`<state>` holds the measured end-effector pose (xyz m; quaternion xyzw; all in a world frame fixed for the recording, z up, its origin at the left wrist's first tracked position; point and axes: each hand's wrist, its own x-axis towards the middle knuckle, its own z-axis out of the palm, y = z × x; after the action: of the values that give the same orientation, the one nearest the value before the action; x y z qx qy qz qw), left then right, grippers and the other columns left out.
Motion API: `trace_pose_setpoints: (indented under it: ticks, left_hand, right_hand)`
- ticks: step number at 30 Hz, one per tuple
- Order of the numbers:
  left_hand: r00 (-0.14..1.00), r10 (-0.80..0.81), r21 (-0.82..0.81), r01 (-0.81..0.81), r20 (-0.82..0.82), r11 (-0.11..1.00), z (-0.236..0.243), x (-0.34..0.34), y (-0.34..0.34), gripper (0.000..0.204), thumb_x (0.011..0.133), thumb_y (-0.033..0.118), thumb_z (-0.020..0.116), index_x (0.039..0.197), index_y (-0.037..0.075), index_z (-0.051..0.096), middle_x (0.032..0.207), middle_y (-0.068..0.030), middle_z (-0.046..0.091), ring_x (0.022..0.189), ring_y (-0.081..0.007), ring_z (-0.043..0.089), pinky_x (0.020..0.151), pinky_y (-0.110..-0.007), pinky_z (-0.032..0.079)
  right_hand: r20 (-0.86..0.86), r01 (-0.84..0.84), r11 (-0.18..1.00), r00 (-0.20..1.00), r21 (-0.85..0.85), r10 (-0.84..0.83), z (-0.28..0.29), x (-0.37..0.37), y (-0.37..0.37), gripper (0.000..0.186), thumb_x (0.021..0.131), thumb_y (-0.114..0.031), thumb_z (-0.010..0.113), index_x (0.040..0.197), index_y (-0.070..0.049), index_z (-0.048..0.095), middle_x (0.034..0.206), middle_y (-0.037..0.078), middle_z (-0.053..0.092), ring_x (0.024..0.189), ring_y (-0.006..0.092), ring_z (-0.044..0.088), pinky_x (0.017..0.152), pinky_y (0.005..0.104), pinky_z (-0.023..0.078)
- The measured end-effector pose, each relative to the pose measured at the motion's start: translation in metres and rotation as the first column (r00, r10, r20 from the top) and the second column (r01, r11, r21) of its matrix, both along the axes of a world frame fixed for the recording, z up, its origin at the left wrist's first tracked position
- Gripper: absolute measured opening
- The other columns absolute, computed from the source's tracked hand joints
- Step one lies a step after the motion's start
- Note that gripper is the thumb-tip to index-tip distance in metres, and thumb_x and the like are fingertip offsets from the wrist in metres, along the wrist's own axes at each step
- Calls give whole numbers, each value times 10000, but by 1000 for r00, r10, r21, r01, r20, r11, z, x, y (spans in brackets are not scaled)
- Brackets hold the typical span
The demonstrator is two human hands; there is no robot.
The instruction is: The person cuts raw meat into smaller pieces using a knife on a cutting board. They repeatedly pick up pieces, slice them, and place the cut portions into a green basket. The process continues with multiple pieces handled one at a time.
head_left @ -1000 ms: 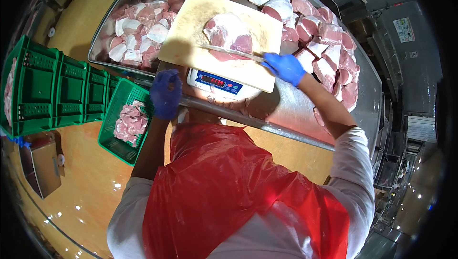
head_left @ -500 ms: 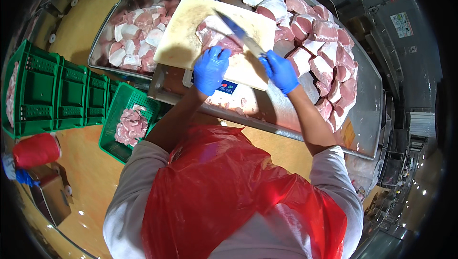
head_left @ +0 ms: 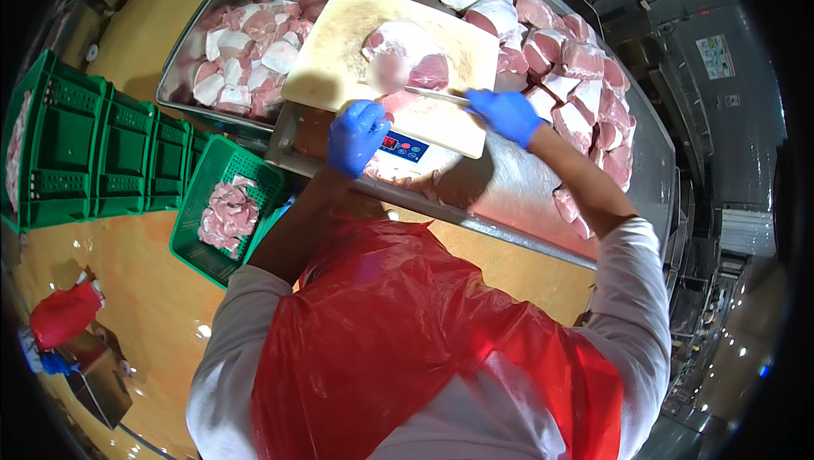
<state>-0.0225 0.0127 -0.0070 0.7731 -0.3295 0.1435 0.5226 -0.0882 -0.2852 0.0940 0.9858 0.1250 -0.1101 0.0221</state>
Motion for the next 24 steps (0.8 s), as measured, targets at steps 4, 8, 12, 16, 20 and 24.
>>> trace_pose_setpoints:
  ticks: [4, 8, 12, 16, 20, 24]
  left_hand:
    - [978, 164, -230, -130, 132, 965, -20, 2, 22, 175, 743, 4, 762, 839, 71, 632, 820, -79, 630, 734, -271, 636, 662, -370, 525]
    - [970, 180, -194, -210, -163, 958, 0, -1, 46, 222, 724, -24, 760, 833, 77, 595, 791, -76, 613, 720, -228, 623, 659, -340, 514]
    - [989, 105, -254, -75, 105, 964, 3, 11, 43, 184, 787, -32, 702, 866, 50, 558, 810, -108, 648, 749, -209, 661, 657, -326, 520]
    - [852, -414, -531, 200, -320, 823, 12, 5, 27, 66, 902, -19, 556, 870, 27, 522, 843, -138, 675, 687, -163, 664, 631, -281, 529]
    - [710, -490, -581, 140, -506, 802, 1, 10, 19, 90, 925, -27, 500, 852, 26, 511, 797, -118, 658, 644, -118, 631, 597, -258, 513]
    - [753, -522, -677, 140, -400, 722, 2, 22, 22, 118, 920, -17, 528, 821, 43, 504, 704, -50, 574, 588, -92, 550, 541, -255, 466]
  right_hand:
    - [-67, -87, 977, 995, -193, 75, 27, -30, -90, 181, 1006, -288, 495, 1141, -177, 538, 817, 149, 652, 636, 355, 664, 553, 474, 521]
    - [68, -59, 986, 995, -156, 71, 27, -57, -87, 195, 985, -283, 560, 1101, -130, 526, 864, 155, 650, 646, 358, 668, 514, 461, 519]
    - [209, 139, 970, 961, 198, -180, 4, -34, 38, 162, 965, -102, 528, 1095, -61, 442, 853, 260, 634, 725, 464, 647, 599, 538, 507]
    - [285, 137, 846, 903, 514, -320, 6, 12, 134, 162, 955, -72, 539, 1078, -12, 451, 776, 308, 611, 708, 494, 627, 588, 549, 480]
    - [231, 239, 884, 908, 401, -351, 7, 38, 150, 199, 939, -148, 558, 1075, -23, 486, 866, 276, 663, 798, 457, 673, 663, 534, 534]
    - [56, 244, 960, 966, 136, -254, -15, -19, 101, 211, 950, -130, 517, 1140, -55, 464, 919, 251, 678, 794, 435, 689, 660, 522, 550]
